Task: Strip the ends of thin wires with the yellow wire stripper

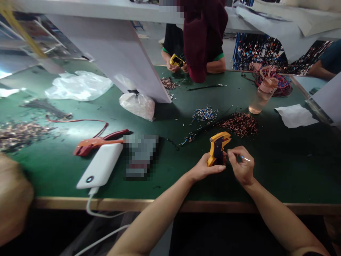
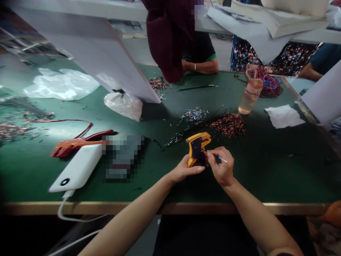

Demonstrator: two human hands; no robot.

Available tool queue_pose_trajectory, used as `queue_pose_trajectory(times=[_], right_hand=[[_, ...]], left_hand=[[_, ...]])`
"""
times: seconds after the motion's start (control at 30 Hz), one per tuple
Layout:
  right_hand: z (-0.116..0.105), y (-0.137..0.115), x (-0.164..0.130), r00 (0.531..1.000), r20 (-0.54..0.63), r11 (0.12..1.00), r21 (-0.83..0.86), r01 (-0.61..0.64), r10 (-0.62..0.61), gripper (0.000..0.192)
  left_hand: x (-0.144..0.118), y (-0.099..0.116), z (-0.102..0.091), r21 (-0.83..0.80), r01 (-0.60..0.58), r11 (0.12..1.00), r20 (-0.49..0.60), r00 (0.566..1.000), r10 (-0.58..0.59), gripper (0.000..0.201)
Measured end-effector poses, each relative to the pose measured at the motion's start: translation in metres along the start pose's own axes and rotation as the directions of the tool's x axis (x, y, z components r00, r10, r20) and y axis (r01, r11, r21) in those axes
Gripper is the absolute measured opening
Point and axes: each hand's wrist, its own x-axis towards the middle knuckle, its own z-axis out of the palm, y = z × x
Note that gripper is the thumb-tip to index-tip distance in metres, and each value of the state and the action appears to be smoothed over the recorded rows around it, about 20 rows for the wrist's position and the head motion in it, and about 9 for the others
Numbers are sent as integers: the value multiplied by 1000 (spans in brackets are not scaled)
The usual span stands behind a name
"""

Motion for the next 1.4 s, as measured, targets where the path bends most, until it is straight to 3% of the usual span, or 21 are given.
queue_pose_trajectory(times=[0.27,0.4,0.47,0.53,0.63,0.73,0.8,1.0,1.17,1.4], right_hand=[[2,-2,2,983,-9,977,-113,180,-182,14],[3,-1,0,985,-9,982,-75,171,-172,14],[4,4,-2,996,-33,997,-4,80,-80,16],[6,14,-2,993,-80,994,75,-85,91,21],[9,36,1,923,-143,929,155,-336,358,33],[12,56,4,892,-36,890,84,-447,451,46],[14,63,4,893,64,895,-3,-447,446,51],[13,63,5,907,146,919,-62,-390,395,54],[7,68,11,902,202,924,-83,-372,381,63],[5,76,19,913,165,923,-170,-346,373,74]], left_hand=[[2,-2,5,63,-31,998,-81,996,36,43],[3,-3,8,131,-11,991,-150,988,31,42],[5,-4,7,132,-7,991,-181,983,31,44],[8,-5,1,82,-27,996,-243,969,46,41],[13,-5,-10,-128,-85,988,-310,950,41,38],[17,-4,-20,-382,-96,919,-268,963,-10,44],[19,-4,-24,-444,-78,892,-230,973,-29,44],[20,-9,-23,-312,-130,941,-153,985,85,42],[22,-10,-20,-254,-120,960,-125,988,91,49],[25,0,-21,-216,-112,970,-67,993,100,49]])
